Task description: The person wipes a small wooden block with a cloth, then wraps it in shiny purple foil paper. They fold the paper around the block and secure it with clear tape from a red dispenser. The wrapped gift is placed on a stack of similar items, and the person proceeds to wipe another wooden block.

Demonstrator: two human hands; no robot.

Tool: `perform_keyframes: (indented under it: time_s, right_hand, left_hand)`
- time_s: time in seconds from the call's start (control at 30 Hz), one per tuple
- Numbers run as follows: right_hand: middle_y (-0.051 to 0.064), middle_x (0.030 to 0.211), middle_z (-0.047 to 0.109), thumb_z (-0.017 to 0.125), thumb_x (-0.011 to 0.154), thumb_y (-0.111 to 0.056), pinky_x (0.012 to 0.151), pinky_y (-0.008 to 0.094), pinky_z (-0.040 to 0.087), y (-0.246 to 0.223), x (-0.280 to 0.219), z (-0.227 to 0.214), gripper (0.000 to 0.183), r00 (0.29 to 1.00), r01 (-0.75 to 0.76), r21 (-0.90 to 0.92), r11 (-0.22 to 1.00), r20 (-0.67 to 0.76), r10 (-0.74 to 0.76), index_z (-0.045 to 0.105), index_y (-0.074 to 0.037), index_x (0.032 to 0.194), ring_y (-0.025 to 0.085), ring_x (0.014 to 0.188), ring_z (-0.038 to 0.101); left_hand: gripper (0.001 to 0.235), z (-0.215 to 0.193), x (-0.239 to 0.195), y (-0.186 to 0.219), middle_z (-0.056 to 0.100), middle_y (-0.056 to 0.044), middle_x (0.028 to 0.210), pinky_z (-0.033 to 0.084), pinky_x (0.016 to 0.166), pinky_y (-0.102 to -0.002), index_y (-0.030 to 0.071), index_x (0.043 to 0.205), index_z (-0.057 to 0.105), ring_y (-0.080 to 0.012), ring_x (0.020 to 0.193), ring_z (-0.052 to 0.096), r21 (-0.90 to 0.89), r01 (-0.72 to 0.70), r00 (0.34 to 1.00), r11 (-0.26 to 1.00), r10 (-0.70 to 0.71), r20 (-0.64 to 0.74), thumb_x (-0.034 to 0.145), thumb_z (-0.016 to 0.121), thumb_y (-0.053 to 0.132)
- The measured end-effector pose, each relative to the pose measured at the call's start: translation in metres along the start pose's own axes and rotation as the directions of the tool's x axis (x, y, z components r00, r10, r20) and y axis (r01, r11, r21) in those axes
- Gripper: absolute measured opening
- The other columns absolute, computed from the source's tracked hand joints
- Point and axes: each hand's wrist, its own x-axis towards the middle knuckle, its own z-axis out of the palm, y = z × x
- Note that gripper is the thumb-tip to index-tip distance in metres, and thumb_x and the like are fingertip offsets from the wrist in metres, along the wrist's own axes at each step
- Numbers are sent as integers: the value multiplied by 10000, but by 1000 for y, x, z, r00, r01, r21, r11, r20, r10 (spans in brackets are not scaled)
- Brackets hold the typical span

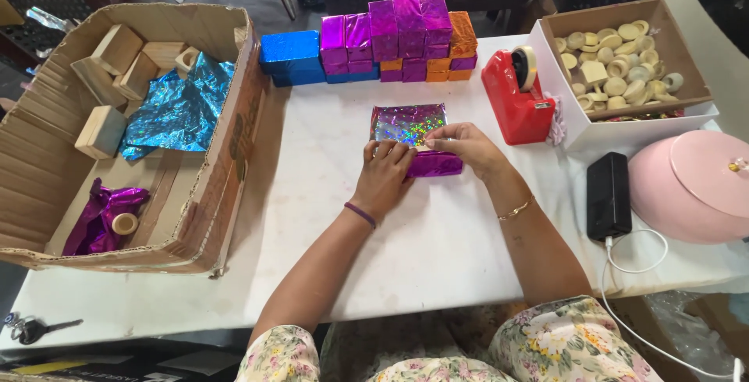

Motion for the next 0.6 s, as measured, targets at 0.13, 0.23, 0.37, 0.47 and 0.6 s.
perform_keyframes:
  time_s: [0.13, 0.23, 0.37, 0.47, 0.6]
  right_hand:
    - [25, 914, 747, 777, 882, -186, 775, 260, 548, -4, 1, 6, 217, 998, -63, 35, 997, 16, 62, 751, -24, 1023, 91, 830, 685]
    - [26, 885, 758, 776, 876, -181, 744, 257, 551, 5, 10, 5, 200, 995, -101, 24, 995, 10, 101, 754, -25, 999, 94, 800, 694]
    - [15, 883, 762, 794, 862, -153, 752, 225, 532, 18, 20, 0, 163, 998, -64, -103, 993, 3, 64, 777, -37, 975, 75, 800, 681]
    - [19, 878, 759, 798, 850, -137, 738, 222, 527, 21, 23, -1, 135, 998, -70, -119, 990, -5, 70, 772, -50, 951, 80, 791, 681]
    - [29, 851, 747, 787, 805, -112, 645, 247, 475, 6, 19, 10, 188, 990, -113, -58, 992, -89, 107, 659, -153, 937, 94, 763, 669]
  left_hand:
    - [539, -1, 1, 0, 616, -26, 1203, 298, 1111, -462, 108, 1247, 658, -225, 1232, 513, 8, -13, 1000, 1000, 13, -3, 755, 811, 266]
    - [549, -1, 1, -1, 617, -25, 1205, 297, 1112, -462, 105, 1256, 656, -224, 1231, 512, 3, -15, 1000, 1000, 15, 3, 754, 813, 265]
    - [549, -1, 0, -1, 619, -19, 1217, 299, 1112, -459, 101, 1263, 652, -217, 1230, 512, 3, -27, 1000, 1000, 27, -8, 762, 809, 260]
    - [542, -1, 0, -2, 620, -18, 1219, 299, 1107, -458, 100, 1266, 654, -215, 1229, 511, 5, -34, 999, 999, 34, -11, 770, 806, 258]
    - [527, -1, 2, -2, 620, -15, 1207, 295, 1108, -461, 106, 1249, 659, -214, 1231, 512, 4, -29, 1000, 1000, 29, 3, 770, 808, 266]
